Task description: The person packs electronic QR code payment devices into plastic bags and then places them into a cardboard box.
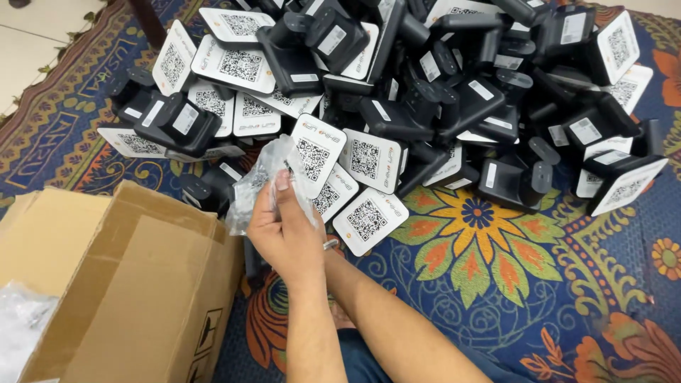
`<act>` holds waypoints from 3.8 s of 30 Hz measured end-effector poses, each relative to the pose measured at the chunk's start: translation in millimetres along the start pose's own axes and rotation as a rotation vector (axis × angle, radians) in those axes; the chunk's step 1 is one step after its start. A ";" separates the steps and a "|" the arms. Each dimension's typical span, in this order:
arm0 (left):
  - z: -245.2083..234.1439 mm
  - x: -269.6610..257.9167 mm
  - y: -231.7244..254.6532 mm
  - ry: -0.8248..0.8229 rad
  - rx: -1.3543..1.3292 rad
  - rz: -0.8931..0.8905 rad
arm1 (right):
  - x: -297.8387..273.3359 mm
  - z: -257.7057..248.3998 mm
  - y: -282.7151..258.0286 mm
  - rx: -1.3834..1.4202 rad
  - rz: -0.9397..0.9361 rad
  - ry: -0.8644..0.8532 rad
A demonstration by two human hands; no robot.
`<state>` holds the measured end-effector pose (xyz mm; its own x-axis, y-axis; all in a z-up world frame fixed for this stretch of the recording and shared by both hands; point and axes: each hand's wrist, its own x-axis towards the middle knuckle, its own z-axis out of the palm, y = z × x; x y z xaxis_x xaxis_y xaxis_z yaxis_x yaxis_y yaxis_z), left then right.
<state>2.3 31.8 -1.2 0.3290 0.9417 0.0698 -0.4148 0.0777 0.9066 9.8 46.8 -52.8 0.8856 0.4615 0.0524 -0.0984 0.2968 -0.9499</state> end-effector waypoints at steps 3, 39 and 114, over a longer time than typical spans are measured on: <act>-4.7 4.6 -12.5 -0.015 0.120 0.126 | 24.8 -45.2 58.6 -0.117 -0.097 -0.337; 46.8 -144.9 -173.9 -1.017 0.899 -0.106 | -137.8 -383.2 -75.4 -1.427 -0.099 -0.001; 53.3 -134.0 -91.9 -1.116 0.652 -0.013 | -152.3 -403.0 -91.8 0.206 -0.081 0.555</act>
<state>41.6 -119.0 -71.7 0.9872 0.1371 0.0810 -0.0220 -0.3861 0.9222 66.9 -387.6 -97.9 0.9933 -0.0587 -0.0994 -0.0577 0.4941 -0.8675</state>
